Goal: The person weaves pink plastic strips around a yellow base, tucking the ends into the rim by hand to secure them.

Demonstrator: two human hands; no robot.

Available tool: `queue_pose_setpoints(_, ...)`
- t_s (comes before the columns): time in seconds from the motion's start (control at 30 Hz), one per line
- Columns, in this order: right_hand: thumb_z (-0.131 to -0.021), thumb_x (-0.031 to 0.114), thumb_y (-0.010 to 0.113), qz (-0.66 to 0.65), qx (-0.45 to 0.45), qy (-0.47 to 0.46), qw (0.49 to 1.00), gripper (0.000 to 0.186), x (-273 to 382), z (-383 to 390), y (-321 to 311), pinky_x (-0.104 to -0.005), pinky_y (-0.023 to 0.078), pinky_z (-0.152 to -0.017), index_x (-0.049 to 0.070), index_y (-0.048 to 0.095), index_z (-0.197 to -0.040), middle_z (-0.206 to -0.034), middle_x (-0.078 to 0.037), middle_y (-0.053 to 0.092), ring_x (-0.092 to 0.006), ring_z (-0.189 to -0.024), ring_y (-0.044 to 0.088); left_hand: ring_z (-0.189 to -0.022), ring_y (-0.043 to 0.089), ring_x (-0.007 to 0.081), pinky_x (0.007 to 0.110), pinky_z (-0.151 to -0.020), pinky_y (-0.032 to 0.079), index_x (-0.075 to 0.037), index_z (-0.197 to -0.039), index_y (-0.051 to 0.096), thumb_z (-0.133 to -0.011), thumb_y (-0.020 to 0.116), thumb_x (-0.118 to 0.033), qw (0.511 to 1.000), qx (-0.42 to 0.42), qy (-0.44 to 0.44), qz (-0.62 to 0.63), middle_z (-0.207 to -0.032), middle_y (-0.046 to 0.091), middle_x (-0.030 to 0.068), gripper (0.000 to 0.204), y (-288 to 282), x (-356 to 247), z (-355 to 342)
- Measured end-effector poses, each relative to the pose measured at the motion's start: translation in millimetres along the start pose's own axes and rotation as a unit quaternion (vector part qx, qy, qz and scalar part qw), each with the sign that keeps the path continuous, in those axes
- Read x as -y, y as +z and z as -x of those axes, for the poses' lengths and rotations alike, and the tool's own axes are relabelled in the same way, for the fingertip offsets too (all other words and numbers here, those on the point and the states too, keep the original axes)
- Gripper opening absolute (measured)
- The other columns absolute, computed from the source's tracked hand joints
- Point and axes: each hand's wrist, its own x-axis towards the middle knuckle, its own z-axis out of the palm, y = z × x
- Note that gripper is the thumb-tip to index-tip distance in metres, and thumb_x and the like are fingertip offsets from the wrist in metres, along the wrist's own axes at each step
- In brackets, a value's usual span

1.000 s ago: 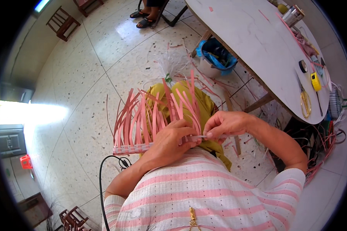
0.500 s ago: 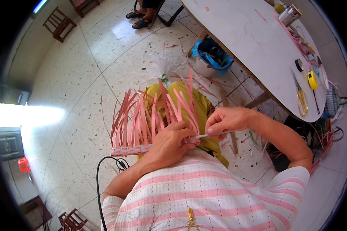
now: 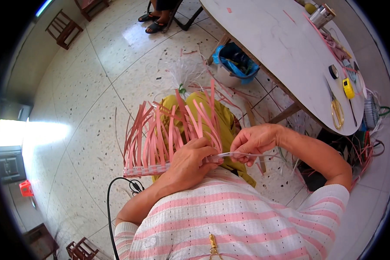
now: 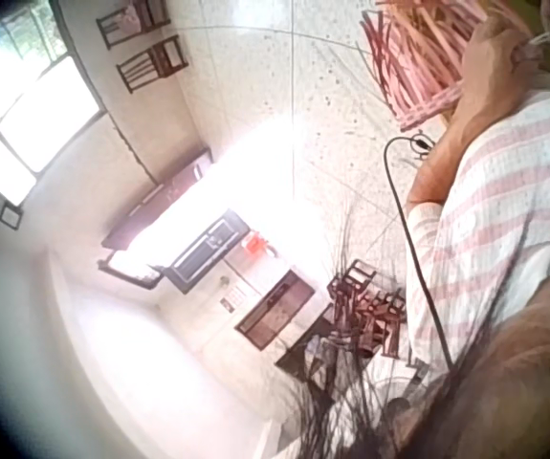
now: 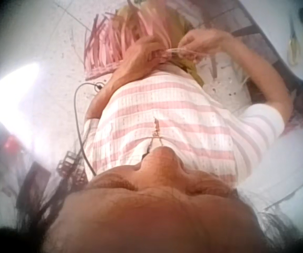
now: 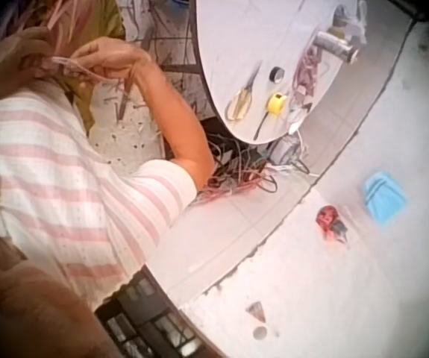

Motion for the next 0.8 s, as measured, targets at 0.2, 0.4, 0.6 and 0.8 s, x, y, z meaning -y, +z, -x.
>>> queue_pose_setpoints(0.2, -0.096, 0.015, 0.074, 0.118, -0.068, -0.046, 0.990, 0.018, 8.2, 1.5, 5.9, -0.0273, 0.055, -0.069, 0.000, 0.074, -0.105, -0.093, -0.001, 0.070, -0.0087, -0.079, 0.064, -0.096, 0.066, 0.0319, 0.040, -0.081, 0.053, -0.001, -0.106, 0.073, -0.076, 0.082, -0.004, 1.000, -0.002, 0.009, -0.008, -0.104, 0.065, 0.0124, 0.032, 0.9, 0.9, 0.6)
queue_pose_setpoints(0.4, -0.091, 0.004, 0.070, 0.475, -0.210, -0.289, 0.805, 0.009, 17.5, -11.0, 27.0, -0.0329, 0.054, -0.078, 0.003, 0.073, -0.099, -0.101, -0.004, 0.071, -0.0185, -0.089, 0.068, -0.098, 0.066, 0.0321, 0.040, -0.082, 0.053, -0.001, -0.107, 0.073, -0.076, 0.083, -0.006, 1.000, -0.014, 0.018, -0.017, -0.104, 0.066, 0.0123, 0.033, 2.7, 1.5, 2.4)
queue_pose_setpoints(0.6, -0.088, 0.003, 0.066, 0.568, -0.138, -0.384, 0.714, 0.015, 28.0, -10.3, 28.9, -0.0385, 0.053, -0.085, 0.005, 0.070, -0.103, -0.104, -0.010, 0.068, -0.0311, -0.101, 0.066, -0.100, 0.066, 0.0318, 0.041, -0.083, 0.054, -0.003, -0.108, 0.073, -0.076, 0.084, -0.007, 0.999, -0.012, 0.034, 0.008, -0.105, 0.067, 0.0113, 0.035, 6.3, 4.2, 3.5)
queue_pose_setpoints(0.8, -0.088, 0.015, 0.067, 0.782, -0.216, -0.177, 0.557, 0.017, 55.9, 9.3, 77.6, -0.0427, 0.055, -0.075, 0.006, 0.070, -0.101, -0.084, -0.012, 0.070, -0.0341, -0.088, 0.070, -0.099, 0.065, 0.0321, 0.041, -0.082, 0.053, -0.003, -0.108, 0.073, -0.075, 0.084, -0.007, 0.998, -0.010, 0.056, -0.023, -0.105, 0.066, 0.0116, 0.036, 5.2, 4.4, 3.3)
